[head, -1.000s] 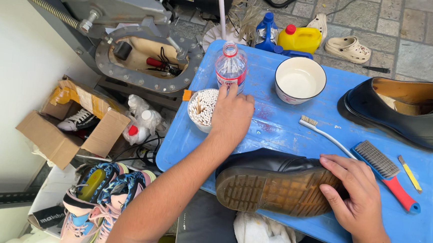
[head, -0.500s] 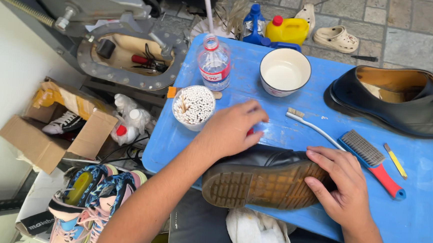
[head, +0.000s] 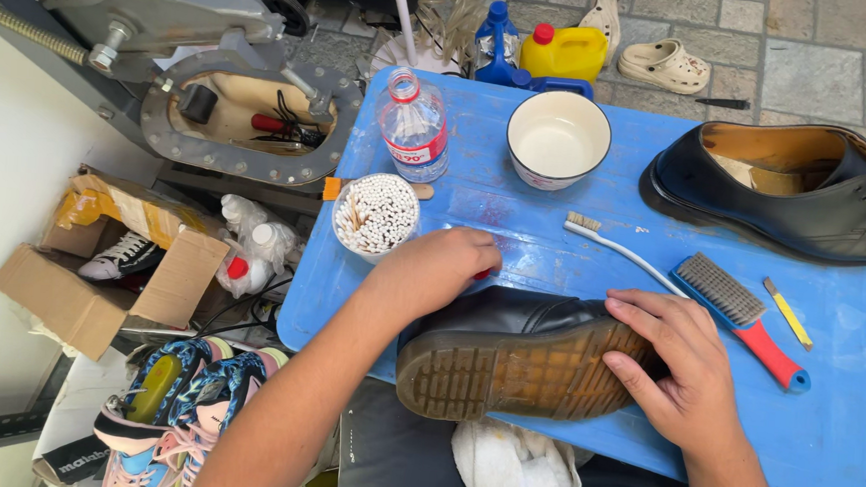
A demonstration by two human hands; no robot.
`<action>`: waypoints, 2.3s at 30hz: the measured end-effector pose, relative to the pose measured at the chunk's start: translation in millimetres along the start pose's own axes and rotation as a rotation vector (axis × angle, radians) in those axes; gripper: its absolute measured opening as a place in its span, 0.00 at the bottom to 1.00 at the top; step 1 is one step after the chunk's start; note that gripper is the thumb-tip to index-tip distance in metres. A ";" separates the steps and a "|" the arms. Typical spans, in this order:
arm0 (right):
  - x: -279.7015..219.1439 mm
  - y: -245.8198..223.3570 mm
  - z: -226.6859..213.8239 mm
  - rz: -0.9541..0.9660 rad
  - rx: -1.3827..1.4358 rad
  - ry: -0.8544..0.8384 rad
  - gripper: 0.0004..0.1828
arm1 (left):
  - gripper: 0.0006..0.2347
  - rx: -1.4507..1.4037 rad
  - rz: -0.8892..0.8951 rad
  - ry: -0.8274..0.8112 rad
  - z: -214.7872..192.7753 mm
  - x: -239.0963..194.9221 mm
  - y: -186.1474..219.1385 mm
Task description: The person cleans the sole of a black leather shoe using a cotton swab, a blue brush, and a white cloth. They apply a cleaning solution to the sole, scrub the grooves with the brush, and wipe the surface with the cloth. The person also uses a cotton swab to clean the intricate details of the sole's tread pattern.
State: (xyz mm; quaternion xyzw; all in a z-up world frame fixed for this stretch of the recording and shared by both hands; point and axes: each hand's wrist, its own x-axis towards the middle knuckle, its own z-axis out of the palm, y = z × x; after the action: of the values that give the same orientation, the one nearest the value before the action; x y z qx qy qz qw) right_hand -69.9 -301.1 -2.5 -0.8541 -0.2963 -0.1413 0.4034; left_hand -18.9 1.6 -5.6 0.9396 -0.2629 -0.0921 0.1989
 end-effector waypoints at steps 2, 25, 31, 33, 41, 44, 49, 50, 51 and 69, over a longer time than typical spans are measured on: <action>0.2 0.9 0.0 -0.011 0.001 0.005 0.24 | 0.10 0.009 0.010 0.074 -3.6 0.6 3.6; -21.3 30.6 10.0 0.221 0.285 0.077 0.30 | 0.17 -0.087 -0.159 0.925 -129.1 0.4 -58.9; -20.0 30.2 8.7 0.209 0.273 0.071 0.30 | 0.17 -0.073 -0.243 0.871 -133.7 0.2 -54.4; -19.8 29.2 9.2 0.219 0.283 0.071 0.31 | 0.16 -0.049 -0.142 0.874 -134.0 2.2 -54.6; -19.6 30.1 9.5 0.218 0.284 0.069 0.30 | 0.08 -0.019 -0.088 0.784 -131.9 18.8 -50.2; -20.3 30.3 9.4 0.213 0.286 0.073 0.30 | 0.08 -0.065 -0.213 0.716 -132.8 22.2 -50.5; -19.2 29.3 8.5 0.234 0.279 0.065 0.31 | 0.09 -0.065 -0.259 0.730 -130.6 24.0 -54.0; -19.4 28.6 8.2 0.239 0.277 0.064 0.31 | 0.09 -0.073 -0.254 0.738 -128.2 23.5 -54.6; -19.4 28.2 8.0 0.243 0.274 0.062 0.31 | 0.09 -0.081 -0.249 0.746 -125.6 23.0 -55.2; -30.5 41.0 11.6 0.372 0.485 0.072 0.19 | 0.22 -0.234 -0.031 0.736 -117.0 20.4 -41.4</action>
State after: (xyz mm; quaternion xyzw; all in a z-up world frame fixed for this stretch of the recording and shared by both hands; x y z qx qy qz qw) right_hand -68.4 -324.6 -49.4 -0.7670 -0.1452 -0.0204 0.6246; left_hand 49.8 61.2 81.3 0.8846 -0.1476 0.2188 0.3846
